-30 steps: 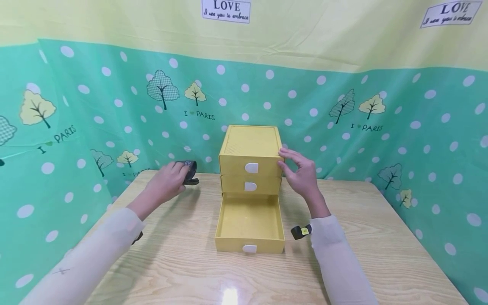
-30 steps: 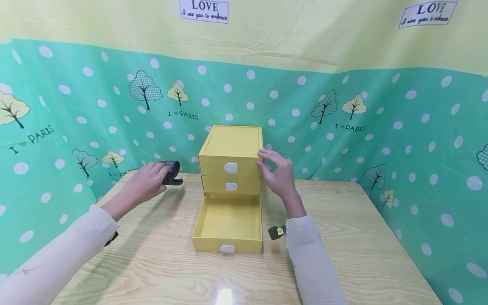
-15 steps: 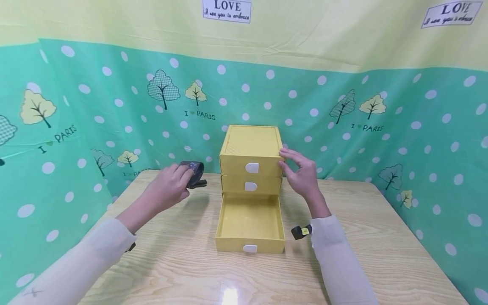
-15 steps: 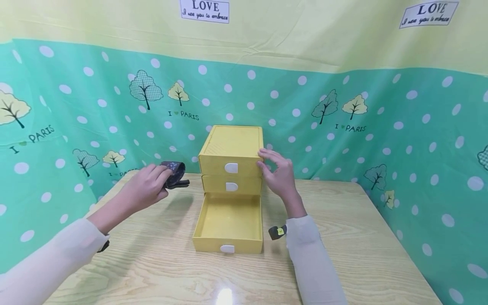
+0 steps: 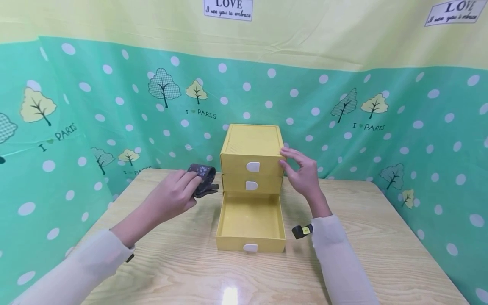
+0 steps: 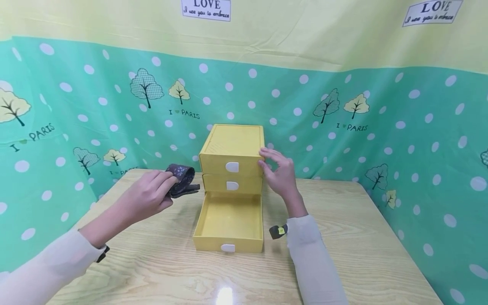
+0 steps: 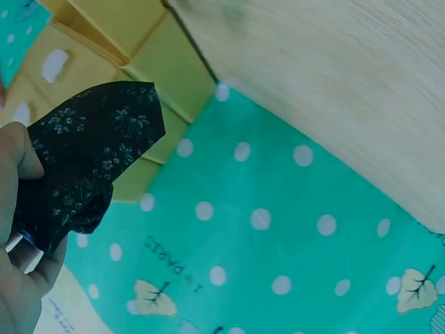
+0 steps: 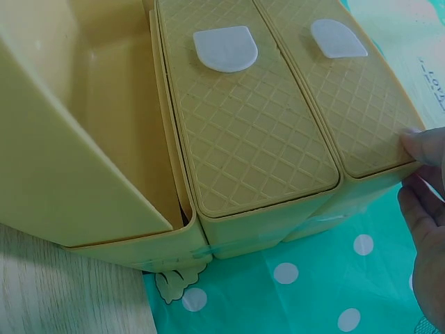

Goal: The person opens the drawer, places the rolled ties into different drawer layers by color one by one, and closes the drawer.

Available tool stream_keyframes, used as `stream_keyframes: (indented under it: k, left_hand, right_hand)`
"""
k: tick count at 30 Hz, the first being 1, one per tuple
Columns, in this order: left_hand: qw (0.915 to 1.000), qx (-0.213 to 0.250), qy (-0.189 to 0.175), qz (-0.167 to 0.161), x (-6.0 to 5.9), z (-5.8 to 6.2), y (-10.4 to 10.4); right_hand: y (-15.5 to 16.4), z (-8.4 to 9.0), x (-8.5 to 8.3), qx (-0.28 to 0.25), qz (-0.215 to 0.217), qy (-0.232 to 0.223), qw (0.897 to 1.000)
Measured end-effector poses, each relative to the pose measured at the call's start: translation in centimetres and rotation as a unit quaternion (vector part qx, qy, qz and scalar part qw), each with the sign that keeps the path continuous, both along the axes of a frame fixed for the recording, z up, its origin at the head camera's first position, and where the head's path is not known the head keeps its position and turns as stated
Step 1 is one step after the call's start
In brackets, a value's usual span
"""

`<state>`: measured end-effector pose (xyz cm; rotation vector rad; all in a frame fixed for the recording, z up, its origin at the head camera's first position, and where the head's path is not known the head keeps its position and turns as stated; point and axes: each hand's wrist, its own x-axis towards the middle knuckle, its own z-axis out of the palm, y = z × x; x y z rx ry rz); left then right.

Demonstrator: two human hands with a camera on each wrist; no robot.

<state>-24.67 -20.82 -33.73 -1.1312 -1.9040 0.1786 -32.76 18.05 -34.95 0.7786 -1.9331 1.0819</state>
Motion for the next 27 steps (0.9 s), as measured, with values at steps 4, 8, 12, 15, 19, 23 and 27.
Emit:
stream_keyframes:
  k: [4,8,12,15,19,23,27]
  left_hand:
    - [0.9998,0.001,0.013,-0.014,1.0,0.2,0.6]
    - [0.9995,-0.003,0.024,-0.02,1.8,0.2,1.4]
    - [0.9989,-0.002,0.035,-0.032,2.1,0.0,2.5]
    - [0.9983,-0.007,0.045,-0.038,2.0,-0.3,3.3]
    - [0.9977,-0.012,0.051,-0.043,1.6,-0.9,4.4]
    - [0.9973,-0.016,0.057,-0.043,1.3,-1.5,5.6]
    - [0.9975,-0.007,0.054,-0.046,0.9,-2.1,6.9]
  right_hand:
    - [0.0,-0.1,-0.1,-0.001,0.0,0.004,1.0]
    - [0.0,-0.1,-0.2,0.0,-0.001,0.007,1.0]
    - [0.0,-0.1,-0.2,-0.001,0.0,0.006,1.0]
    - [0.1,-0.2,-0.2,-0.004,0.0,0.006,1.0]
    - [0.1,-0.2,-0.2,-0.005,-0.001,0.004,1.0]
    - [0.0,-0.2,-0.2,-0.004,-0.001,0.005,1.0]
    - [0.0,-0.1,-0.2,-0.003,-0.003,0.009,1.0]
